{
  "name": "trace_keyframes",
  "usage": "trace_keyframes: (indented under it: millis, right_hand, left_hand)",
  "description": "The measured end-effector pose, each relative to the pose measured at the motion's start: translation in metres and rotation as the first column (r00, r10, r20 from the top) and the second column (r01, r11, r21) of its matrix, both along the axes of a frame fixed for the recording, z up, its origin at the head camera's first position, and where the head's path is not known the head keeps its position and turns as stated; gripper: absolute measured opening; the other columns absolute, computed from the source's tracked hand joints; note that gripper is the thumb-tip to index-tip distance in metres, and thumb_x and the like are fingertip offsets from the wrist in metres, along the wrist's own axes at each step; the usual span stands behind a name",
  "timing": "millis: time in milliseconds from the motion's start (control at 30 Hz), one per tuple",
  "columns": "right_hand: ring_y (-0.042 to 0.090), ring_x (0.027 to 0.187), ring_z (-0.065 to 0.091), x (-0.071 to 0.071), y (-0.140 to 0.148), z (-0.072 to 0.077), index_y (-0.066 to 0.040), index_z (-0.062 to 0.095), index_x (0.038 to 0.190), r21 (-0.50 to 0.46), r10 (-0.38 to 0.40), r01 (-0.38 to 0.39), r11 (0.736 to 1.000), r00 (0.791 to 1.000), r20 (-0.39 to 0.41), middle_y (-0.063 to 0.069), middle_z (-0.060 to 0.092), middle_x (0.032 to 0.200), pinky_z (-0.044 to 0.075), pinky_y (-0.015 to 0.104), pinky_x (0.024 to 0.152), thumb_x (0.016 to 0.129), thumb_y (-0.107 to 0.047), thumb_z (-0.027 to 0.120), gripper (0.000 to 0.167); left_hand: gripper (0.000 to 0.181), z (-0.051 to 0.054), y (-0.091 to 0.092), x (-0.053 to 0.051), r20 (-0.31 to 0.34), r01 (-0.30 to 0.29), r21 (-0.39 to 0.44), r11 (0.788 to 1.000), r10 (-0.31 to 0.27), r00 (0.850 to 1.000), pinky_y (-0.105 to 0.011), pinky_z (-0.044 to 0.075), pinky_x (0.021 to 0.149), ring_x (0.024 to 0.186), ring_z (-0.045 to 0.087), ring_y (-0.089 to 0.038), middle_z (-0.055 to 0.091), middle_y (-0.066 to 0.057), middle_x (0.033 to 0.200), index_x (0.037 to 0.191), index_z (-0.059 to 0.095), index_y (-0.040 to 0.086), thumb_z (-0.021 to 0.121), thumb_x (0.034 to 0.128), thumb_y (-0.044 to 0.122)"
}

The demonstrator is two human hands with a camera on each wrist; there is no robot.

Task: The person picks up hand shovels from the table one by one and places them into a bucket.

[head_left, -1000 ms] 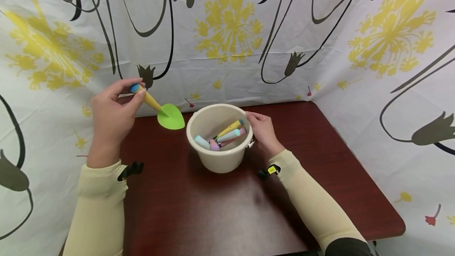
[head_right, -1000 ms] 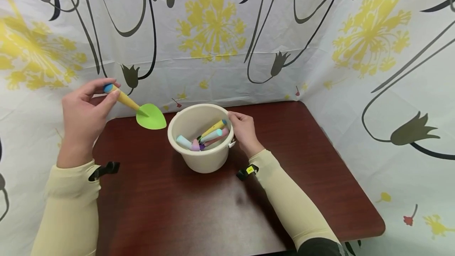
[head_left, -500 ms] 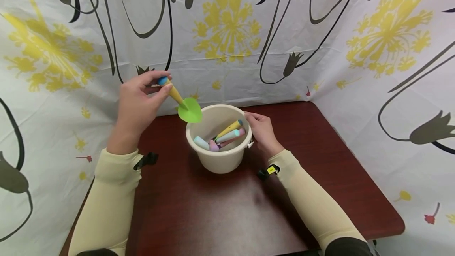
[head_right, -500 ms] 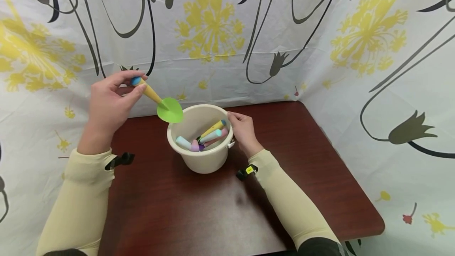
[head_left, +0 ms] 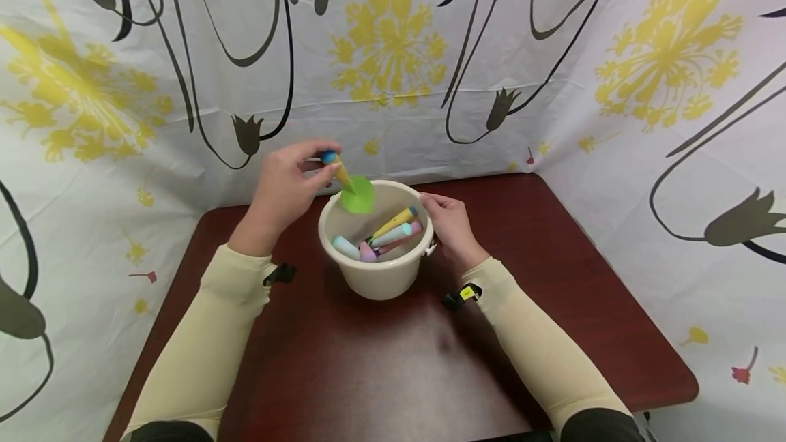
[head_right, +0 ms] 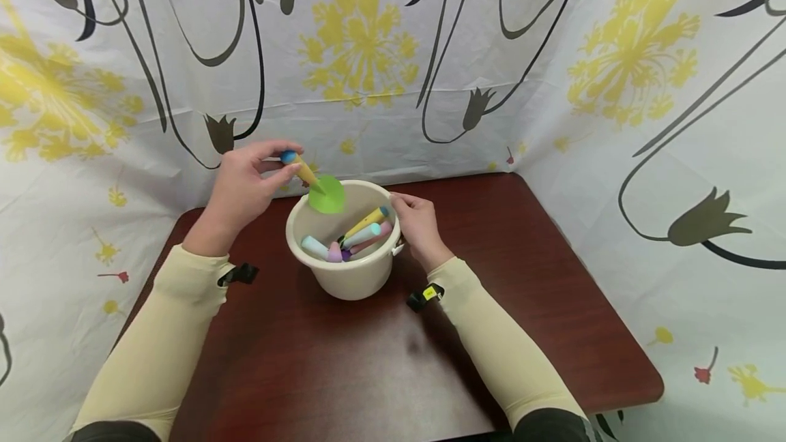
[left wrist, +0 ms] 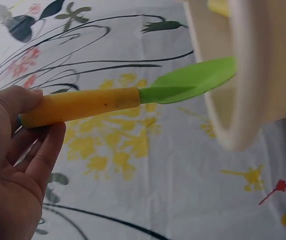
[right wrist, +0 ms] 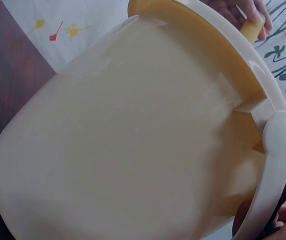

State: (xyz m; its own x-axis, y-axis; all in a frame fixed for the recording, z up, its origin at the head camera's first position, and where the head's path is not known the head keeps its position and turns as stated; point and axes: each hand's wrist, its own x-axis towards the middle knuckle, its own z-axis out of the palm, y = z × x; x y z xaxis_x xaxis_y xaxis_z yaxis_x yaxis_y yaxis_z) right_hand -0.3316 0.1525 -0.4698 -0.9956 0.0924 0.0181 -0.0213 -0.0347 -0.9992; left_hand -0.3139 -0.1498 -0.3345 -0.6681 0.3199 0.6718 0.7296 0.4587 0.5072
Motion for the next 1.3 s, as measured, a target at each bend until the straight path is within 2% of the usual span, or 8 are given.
trace_keyframes:
  millis: [167,367,500,733,967,1300]
  right_hand:
    - [0.017,0.096,0.078,0.001,-0.001,0.0,-0.009,0.08,0.135,0.0,0.003,-0.003,1.0,1.0,-0.007,0.016,0.078,0.128,0.063,0.028,0.065,0.111,-0.032,0.069,0.035]
    - [0.015,0.096,0.078,0.0,-0.002,-0.001,-0.007,0.079,0.136,-0.01,0.0,0.0,1.0,1.0,-0.005,0.017,0.077,0.129,0.063,0.027,0.064,0.111,-0.031,0.069,0.036]
    - [0.017,0.097,0.078,0.0,-0.002,0.0,-0.007,0.079,0.137,-0.01,-0.003,0.003,1.0,1.0,-0.001,0.017,0.077,0.13,0.063,0.027,0.064,0.111,-0.03,0.068,0.036]
    - [0.017,0.102,0.078,0.001,-0.002,0.0,-0.007,0.078,0.138,-0.01,-0.005,0.005,1.0,1.0,0.005,0.017,0.076,0.133,0.064,0.028,0.066,0.111,-0.029,0.068,0.036]
    - [0.016,0.097,0.078,0.0,0.0,-0.001,-0.008,0.078,0.139,-0.012,-0.003,0.003,1.0,1.0,0.013,0.017,0.076,0.133,0.062,0.027,0.062,0.112,-0.03,0.067,0.037]
    - [0.017,0.101,0.077,-0.001,0.0,-0.002,-0.008,0.078,0.138,-0.025,-0.005,0.006,1.0,1.0,0.016,0.016,0.076,0.132,0.062,0.027,0.063,0.111,-0.03,0.068,0.036]
  left_hand:
    - [0.025,-0.016,0.008,-0.009,0.027,0.019,-0.071,0.997,-0.017,0.999,-0.04,0.065,0.091,0.107,0.078,-0.025,0.079,-0.012,0.119,0.125,0.08,0.004,0.083,0.0999,0.005]
    - [0.024,-0.034,0.016,-0.015,0.103,0.048,-0.1,0.994,-0.037,0.994,-0.042,0.066,0.089,0.104,0.081,-0.028,0.078,-0.011,0.119,0.125,0.08,0.006,0.082,0.1011,0.006]
    - [0.023,-0.044,0.021,-0.018,0.113,0.065,-0.117,0.991,-0.052,0.992,-0.044,0.065,0.092,0.106,0.079,-0.026,0.079,-0.01,0.118,0.124,0.08,0.005,0.082,0.1008,0.005]
    - [0.025,-0.054,0.026,-0.018,0.148,0.096,-0.129,0.987,-0.076,0.986,-0.044,0.064,0.097,0.109,0.077,-0.026,0.079,-0.009,0.121,0.124,0.079,0.003,0.084,0.099,0.005]
    - [0.026,-0.064,0.028,-0.02,0.179,0.105,-0.135,0.985,-0.08,0.981,-0.042,0.063,0.098,0.111,0.077,-0.027,0.078,-0.01,0.123,0.125,0.078,0.001,0.083,0.099,0.004]
    - [0.023,-0.069,0.032,-0.018,0.255,0.114,-0.185,0.976,-0.065,0.965,-0.04,0.063,0.097,0.11,0.078,-0.024,0.079,-0.008,0.118,0.121,0.079,0.003,0.083,0.0987,0.001]
